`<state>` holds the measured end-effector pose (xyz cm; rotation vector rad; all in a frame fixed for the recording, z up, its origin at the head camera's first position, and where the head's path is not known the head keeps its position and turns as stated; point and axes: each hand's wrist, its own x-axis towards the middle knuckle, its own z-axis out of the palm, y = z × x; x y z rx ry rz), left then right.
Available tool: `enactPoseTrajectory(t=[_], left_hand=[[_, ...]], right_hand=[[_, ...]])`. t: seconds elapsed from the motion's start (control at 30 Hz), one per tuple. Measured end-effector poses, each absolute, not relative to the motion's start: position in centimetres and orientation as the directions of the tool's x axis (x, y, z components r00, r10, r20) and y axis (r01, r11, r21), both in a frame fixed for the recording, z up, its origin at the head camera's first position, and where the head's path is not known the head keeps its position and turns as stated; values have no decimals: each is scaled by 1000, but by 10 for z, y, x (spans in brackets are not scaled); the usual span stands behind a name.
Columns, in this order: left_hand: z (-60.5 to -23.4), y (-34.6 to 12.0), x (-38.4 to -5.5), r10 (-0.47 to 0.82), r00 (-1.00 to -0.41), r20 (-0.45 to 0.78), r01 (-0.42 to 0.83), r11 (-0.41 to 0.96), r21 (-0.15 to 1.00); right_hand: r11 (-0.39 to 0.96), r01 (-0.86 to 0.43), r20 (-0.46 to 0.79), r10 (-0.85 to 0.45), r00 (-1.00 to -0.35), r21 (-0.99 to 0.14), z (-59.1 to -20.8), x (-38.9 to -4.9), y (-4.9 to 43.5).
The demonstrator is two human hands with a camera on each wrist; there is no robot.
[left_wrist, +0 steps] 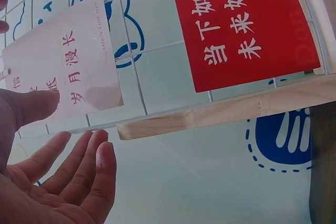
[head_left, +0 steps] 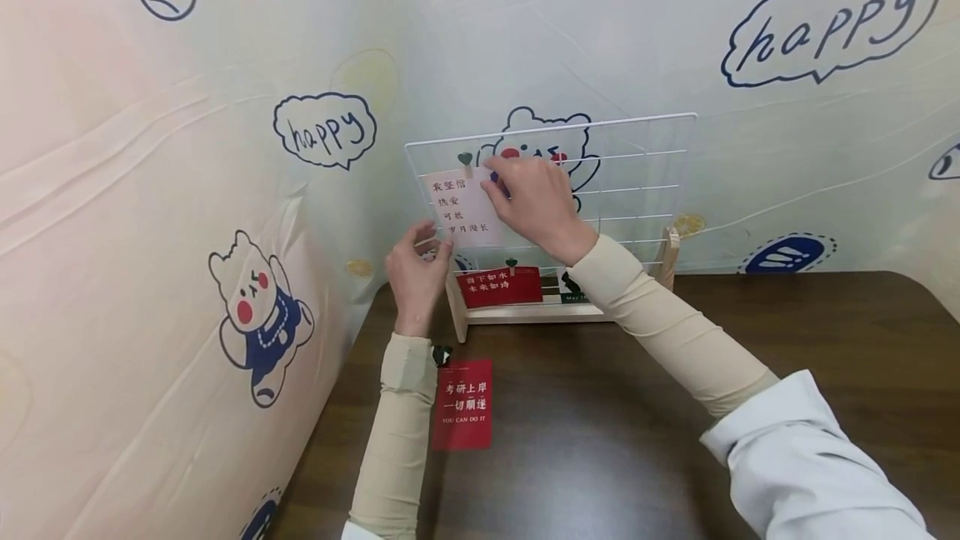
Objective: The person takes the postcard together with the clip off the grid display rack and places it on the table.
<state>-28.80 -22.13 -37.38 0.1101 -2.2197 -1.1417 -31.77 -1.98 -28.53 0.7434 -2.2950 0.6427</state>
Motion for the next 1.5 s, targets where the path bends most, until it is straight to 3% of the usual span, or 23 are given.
enactPoseTrajectory(t=[0.77,1.5], left_hand=[[-375,-224,-294,-368,-797,479,188,603,775],[-378,-219,-299,-345,-803,486,222,583,781]], right_hand=[[736,-647,729,-330,-600,-200,-264,-328,-32],[778,-595,634,-360,-684,-200,-266,-341,-44]])
